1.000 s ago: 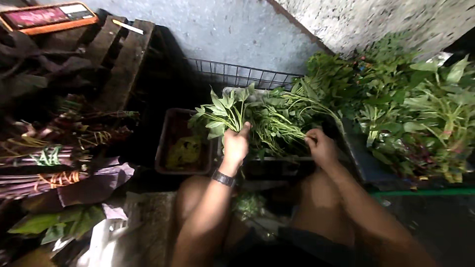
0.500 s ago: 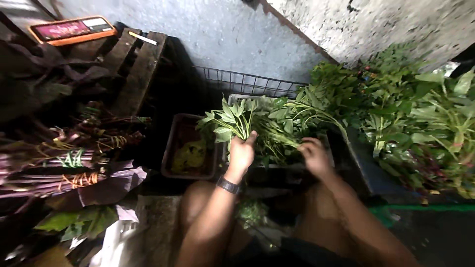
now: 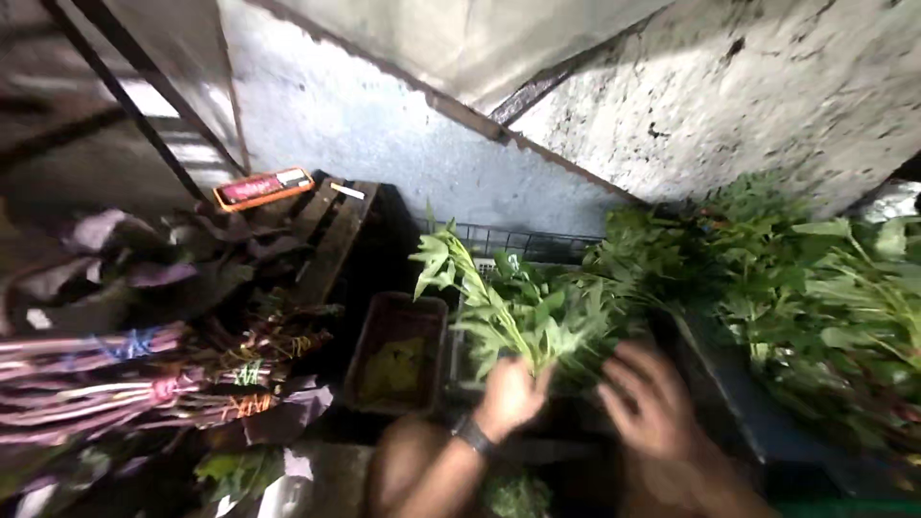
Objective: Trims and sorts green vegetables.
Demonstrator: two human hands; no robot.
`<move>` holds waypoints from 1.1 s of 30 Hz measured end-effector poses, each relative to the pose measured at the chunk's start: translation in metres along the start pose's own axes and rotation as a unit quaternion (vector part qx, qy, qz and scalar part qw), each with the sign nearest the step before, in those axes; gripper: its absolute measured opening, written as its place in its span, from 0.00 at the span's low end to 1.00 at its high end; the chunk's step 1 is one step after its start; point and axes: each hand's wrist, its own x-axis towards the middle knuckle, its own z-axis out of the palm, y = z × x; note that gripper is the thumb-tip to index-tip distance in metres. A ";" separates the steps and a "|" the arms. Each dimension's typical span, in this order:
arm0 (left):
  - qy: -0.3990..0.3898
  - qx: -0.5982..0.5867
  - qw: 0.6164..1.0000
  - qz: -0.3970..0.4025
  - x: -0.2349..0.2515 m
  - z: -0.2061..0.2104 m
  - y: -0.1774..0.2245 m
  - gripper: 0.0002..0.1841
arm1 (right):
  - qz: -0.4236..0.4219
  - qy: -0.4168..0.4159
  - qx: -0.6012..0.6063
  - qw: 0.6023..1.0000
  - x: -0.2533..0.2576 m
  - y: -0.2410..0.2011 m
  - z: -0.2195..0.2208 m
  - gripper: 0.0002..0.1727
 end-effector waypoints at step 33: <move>-0.111 0.220 0.951 0.187 0.114 -0.184 0.220 0.25 | 0.092 -0.291 0.382 0.872 0.170 -0.035 -0.137 0.33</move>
